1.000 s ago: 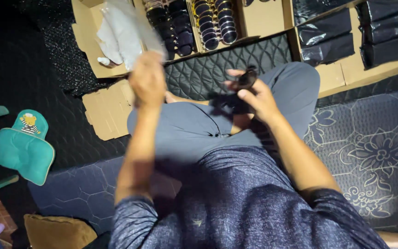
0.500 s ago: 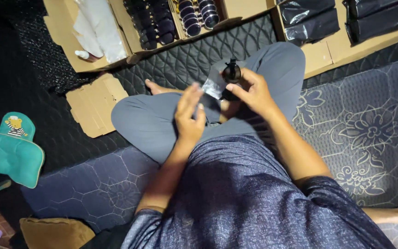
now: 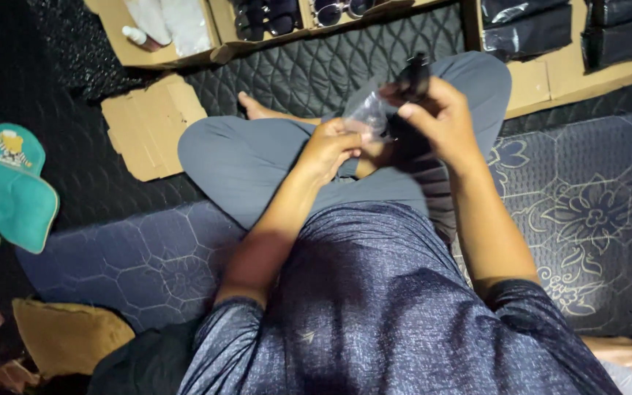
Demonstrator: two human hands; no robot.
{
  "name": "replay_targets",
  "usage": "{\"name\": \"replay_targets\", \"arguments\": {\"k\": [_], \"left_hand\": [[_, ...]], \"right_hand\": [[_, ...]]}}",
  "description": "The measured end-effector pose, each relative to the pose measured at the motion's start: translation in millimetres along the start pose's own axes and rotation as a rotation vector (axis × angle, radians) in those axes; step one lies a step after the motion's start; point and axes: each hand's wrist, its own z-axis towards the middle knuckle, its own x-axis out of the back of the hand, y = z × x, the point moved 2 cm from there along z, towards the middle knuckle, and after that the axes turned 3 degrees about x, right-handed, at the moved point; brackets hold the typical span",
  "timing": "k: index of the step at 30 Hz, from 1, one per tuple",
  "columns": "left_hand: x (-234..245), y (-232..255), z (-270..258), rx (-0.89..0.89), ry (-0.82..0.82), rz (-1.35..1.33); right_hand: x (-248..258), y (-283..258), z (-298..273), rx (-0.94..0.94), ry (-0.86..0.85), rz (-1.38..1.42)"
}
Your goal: Packing sunglasses into protective sleeves, bubble wrap, and cardboard boxes for shipping.
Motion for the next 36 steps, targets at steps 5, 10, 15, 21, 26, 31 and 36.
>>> {"name": "replay_targets", "arguments": {"k": [5, 10, 15, 21, 26, 31, 36], "left_hand": [[10, 5, 18, -0.031, 0.067, -0.245], [17, 8, 36, -0.091, 0.082, -0.443], [-9, 42, 13, -0.116, 0.197, -0.447], [-18, 42, 6, -0.106, 0.219, -0.424], [-22, 40, 2, -0.172, 0.238, -0.395], [-33, 41, -6, -0.212, 0.28, -0.344], [-32, 27, 2, -0.285, 0.285, -0.28]], "right_hand": [[12, 4, -10, -0.022, 0.198, -0.08], [22, 7, -30, -0.009, 0.307, -0.626], [3, 7, -36, 0.419, 0.134, -0.792], [-13, -1, -30, 0.526, 0.078, -1.078], [-10, 1, -24, 0.588, 0.135, -1.242], [-14, -7, -22, 0.614, 0.184, -1.351], [-20, -9, -21, 0.594, 0.17, -1.376]]}}
